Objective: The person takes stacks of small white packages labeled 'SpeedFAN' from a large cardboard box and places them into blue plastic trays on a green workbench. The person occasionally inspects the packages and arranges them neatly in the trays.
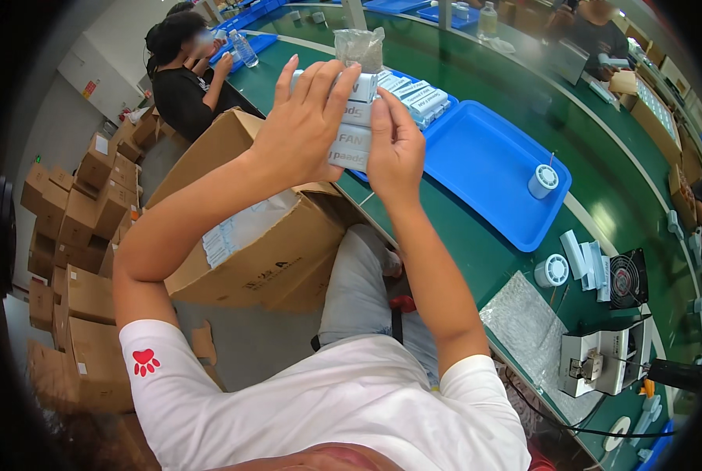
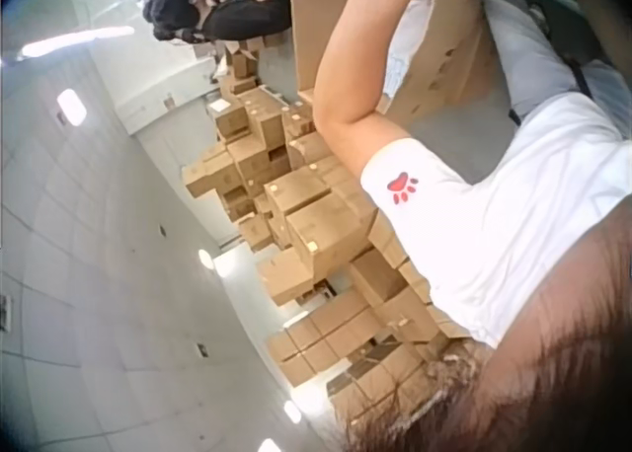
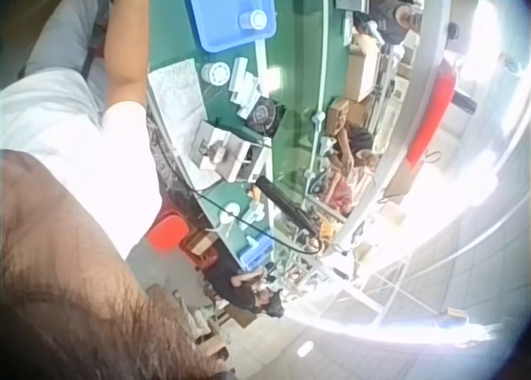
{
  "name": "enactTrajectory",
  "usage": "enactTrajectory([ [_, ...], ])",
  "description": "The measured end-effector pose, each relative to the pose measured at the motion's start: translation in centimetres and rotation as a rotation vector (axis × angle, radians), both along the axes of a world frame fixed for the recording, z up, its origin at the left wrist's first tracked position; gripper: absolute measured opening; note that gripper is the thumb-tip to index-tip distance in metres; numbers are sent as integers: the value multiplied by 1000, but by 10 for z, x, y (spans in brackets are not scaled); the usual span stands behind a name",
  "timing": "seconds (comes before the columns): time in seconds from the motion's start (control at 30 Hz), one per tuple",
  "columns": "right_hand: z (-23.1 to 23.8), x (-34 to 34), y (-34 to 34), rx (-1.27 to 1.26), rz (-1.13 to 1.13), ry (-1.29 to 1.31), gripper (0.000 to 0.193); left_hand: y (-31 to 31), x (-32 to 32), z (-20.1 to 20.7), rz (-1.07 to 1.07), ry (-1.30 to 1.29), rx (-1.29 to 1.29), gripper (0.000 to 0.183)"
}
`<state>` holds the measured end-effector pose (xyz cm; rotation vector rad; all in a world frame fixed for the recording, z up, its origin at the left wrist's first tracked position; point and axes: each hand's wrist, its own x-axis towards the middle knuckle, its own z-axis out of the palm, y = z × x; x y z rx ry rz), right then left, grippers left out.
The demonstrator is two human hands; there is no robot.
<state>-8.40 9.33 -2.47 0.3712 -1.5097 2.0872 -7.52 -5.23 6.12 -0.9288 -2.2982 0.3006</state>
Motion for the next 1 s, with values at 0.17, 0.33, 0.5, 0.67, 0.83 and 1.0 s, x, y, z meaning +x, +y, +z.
enactTrajectory([
  [0.17, -5, -2, 18, -124, 69, -38, 50, 4, -13, -10, -25, -11, 92, 130],
  [0.33, -44, -33, 57, -13, 24, 2, 36, -13, -68, -1, 164, -96, 203, 129],
  [0.5, -122, -38, 61, 324, -23, -202, 22, -32, -131, 7, 287, -295, 326, 137],
  [0.67, -150, -31, 51, 717, 36, -114, 14, 4, -162, -65, 447, -626, 206, 138],
  [0.83, -151, -28, 52, 762, 87, -123, 15, 53, -168, -120, 513, -757, 149, 138],
  [1.0, -153, -32, 49, 752, 85, -140, 13, 55, -186, -157, 562, -833, 79, 138],
])
